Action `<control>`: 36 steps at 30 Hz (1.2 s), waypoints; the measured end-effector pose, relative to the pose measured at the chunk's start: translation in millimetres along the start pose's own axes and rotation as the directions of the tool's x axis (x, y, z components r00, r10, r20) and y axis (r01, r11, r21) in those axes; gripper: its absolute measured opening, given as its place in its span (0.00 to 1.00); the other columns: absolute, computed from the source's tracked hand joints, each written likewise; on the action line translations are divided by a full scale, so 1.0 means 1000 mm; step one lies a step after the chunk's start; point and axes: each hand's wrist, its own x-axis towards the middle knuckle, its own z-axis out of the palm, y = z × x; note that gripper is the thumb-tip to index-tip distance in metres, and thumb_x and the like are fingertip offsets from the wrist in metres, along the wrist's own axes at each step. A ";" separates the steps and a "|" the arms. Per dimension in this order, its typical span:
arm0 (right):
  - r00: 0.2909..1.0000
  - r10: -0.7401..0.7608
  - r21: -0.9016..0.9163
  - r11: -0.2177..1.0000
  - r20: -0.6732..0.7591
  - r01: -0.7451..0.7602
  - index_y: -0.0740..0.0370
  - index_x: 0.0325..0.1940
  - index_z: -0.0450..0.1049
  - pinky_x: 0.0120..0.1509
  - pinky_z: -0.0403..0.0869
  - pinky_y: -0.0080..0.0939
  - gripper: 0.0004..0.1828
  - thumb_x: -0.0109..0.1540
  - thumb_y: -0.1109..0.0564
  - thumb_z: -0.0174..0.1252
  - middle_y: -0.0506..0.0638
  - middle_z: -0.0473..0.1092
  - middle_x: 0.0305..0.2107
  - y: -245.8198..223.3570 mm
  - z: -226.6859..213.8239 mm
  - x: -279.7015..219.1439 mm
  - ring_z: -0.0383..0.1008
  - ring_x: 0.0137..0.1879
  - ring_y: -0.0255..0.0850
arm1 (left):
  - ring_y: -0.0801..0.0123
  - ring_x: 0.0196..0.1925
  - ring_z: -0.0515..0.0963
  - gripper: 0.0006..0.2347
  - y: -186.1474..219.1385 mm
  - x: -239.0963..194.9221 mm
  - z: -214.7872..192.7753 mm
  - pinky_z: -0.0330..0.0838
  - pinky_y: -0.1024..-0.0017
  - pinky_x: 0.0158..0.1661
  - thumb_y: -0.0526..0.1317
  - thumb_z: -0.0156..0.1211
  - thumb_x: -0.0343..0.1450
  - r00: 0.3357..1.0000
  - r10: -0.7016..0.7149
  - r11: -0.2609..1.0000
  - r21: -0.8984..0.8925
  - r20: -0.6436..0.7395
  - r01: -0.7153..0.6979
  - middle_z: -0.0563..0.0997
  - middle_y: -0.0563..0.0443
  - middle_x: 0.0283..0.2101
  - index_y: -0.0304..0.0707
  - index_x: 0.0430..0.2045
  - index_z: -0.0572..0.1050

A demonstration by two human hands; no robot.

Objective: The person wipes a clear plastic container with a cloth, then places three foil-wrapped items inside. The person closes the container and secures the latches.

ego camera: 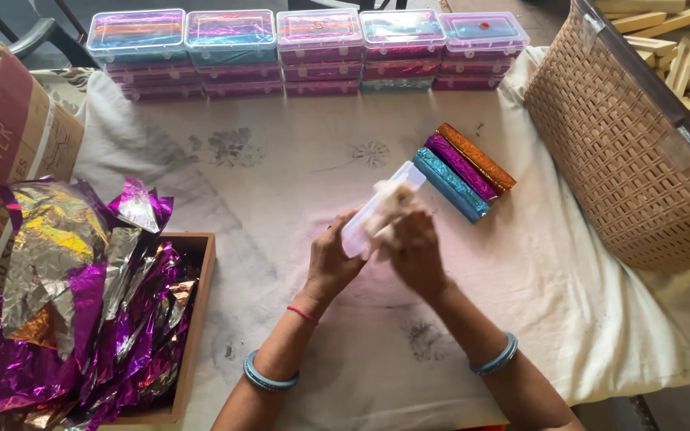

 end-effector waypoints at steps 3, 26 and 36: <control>0.990 0.116 -0.020 0.993 -0.084 -0.118 0.68 0.54 0.72 0.70 0.68 0.60 0.14 0.63 0.64 0.56 0.64 0.70 0.54 0.019 -0.013 0.007 0.70 0.63 0.60 | 0.52 0.50 0.85 0.29 0.004 -0.002 -0.001 0.80 0.62 0.49 0.37 0.75 0.62 0.998 0.045 0.998 0.045 0.033 -0.046 0.83 0.43 0.52 0.41 0.59 0.70; 0.859 0.457 0.508 0.810 -0.232 -0.293 0.67 0.52 0.73 0.53 0.73 0.36 0.07 0.70 0.64 0.54 0.53 0.73 0.44 0.012 -0.010 -0.010 0.72 0.47 0.39 | 0.53 0.49 0.82 0.37 0.035 0.003 -0.021 0.78 0.60 0.50 0.38 0.79 0.64 0.875 0.395 0.916 0.192 -0.281 -0.352 0.81 0.42 0.51 0.36 0.66 0.60; 0.968 0.001 -0.038 0.999 -0.251 -0.011 0.66 0.63 0.72 0.77 0.61 0.61 0.21 0.66 0.61 0.53 0.64 0.65 0.60 -0.019 -0.024 -0.006 0.61 0.71 0.63 | 0.54 0.58 0.82 0.38 0.023 0.002 0.010 0.80 0.60 0.55 0.35 0.77 0.62 0.971 0.200 0.971 -0.107 -0.128 -0.214 0.81 0.42 0.55 0.37 0.66 0.59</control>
